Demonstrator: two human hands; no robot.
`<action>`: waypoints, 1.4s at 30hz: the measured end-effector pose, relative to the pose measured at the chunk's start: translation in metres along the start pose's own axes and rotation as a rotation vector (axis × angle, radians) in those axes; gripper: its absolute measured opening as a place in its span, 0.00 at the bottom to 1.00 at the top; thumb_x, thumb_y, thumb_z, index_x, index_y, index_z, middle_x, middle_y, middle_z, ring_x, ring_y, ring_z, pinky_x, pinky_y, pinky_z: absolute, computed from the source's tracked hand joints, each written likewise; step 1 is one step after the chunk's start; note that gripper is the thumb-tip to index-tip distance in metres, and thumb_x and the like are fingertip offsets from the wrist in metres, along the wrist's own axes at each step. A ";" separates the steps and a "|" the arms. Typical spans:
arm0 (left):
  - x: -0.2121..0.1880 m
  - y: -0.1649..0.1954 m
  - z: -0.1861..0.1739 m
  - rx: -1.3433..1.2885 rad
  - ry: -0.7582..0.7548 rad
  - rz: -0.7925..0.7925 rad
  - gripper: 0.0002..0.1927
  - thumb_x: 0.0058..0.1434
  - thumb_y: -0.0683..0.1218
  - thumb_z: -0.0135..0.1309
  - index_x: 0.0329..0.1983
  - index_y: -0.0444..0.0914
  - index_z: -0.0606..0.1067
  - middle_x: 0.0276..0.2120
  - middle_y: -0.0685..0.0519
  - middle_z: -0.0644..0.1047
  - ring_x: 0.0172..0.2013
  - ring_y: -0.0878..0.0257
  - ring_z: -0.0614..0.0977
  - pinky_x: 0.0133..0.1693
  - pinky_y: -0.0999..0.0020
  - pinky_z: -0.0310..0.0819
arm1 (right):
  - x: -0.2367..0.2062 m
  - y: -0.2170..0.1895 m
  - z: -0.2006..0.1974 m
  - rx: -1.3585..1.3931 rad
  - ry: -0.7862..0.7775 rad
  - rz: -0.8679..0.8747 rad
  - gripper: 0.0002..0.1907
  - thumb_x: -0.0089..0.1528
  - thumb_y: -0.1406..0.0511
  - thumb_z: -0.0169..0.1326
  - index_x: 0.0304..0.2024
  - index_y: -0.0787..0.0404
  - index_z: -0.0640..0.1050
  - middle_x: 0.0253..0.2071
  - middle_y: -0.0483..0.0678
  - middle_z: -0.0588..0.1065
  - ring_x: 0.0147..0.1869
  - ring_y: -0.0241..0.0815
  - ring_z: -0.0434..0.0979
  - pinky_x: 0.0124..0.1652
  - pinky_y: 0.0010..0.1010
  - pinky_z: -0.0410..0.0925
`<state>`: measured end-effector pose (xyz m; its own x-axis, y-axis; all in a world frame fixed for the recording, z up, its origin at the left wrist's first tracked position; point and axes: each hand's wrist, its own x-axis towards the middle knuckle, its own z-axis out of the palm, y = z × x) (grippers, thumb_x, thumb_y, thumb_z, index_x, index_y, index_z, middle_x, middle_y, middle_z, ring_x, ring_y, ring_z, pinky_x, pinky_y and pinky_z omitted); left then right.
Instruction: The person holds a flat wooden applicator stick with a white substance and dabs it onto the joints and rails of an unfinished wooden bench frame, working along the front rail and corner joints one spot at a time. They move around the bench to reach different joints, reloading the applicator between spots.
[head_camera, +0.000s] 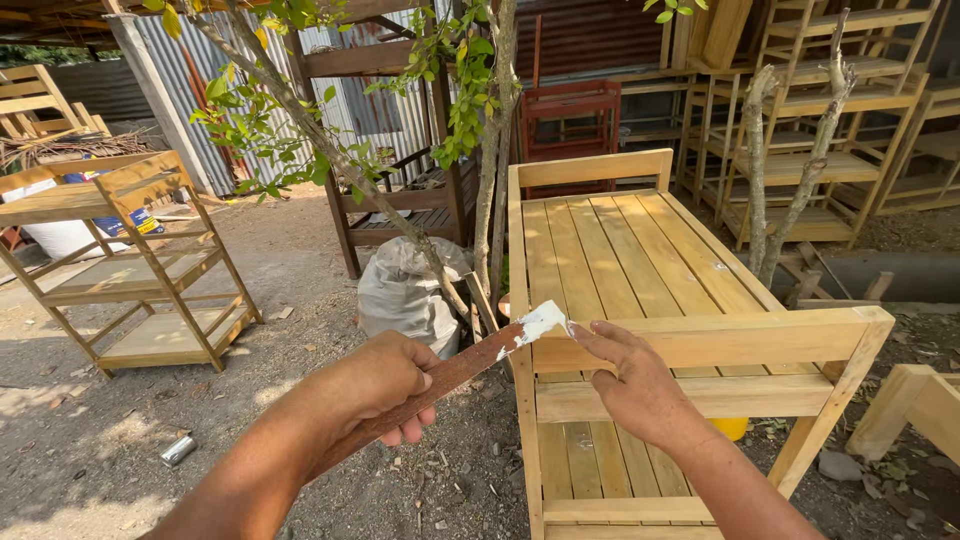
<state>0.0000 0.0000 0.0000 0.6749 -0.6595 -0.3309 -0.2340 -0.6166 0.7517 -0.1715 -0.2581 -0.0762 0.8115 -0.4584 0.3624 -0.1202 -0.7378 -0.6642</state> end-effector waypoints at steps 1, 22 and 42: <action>0.003 -0.001 -0.001 -0.018 0.015 -0.005 0.18 0.69 0.41 0.43 0.58 0.35 0.76 0.27 0.47 0.82 0.21 0.59 0.83 0.19 0.65 0.76 | 0.006 0.014 0.003 0.071 -0.022 0.036 0.34 0.56 0.72 0.51 0.65 0.44 0.76 0.70 0.45 0.68 0.70 0.45 0.71 0.63 0.34 0.65; 0.014 0.021 0.024 0.014 0.122 -0.103 0.20 0.73 0.43 0.40 0.65 0.38 0.73 0.30 0.47 0.82 0.20 0.64 0.81 0.20 0.73 0.78 | 0.012 0.045 0.055 -0.059 -0.121 -0.219 0.42 0.57 0.71 0.48 0.72 0.34 0.63 0.41 0.48 0.78 0.39 0.43 0.79 0.46 0.36 0.73; 0.017 0.022 0.043 -0.033 0.098 -0.071 0.18 0.72 0.42 0.41 0.62 0.37 0.73 0.28 0.45 0.82 0.20 0.64 0.81 0.20 0.71 0.78 | 0.006 0.053 0.051 -0.663 -0.280 -0.272 0.45 0.66 0.62 0.48 0.77 0.37 0.38 0.31 0.49 0.78 0.34 0.49 0.81 0.41 0.45 0.74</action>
<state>-0.0238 -0.0430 -0.0132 0.7543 -0.5686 -0.3281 -0.1611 -0.6448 0.7472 -0.1440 -0.2749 -0.1422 0.9654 -0.1413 0.2192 -0.1421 -0.9898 -0.0125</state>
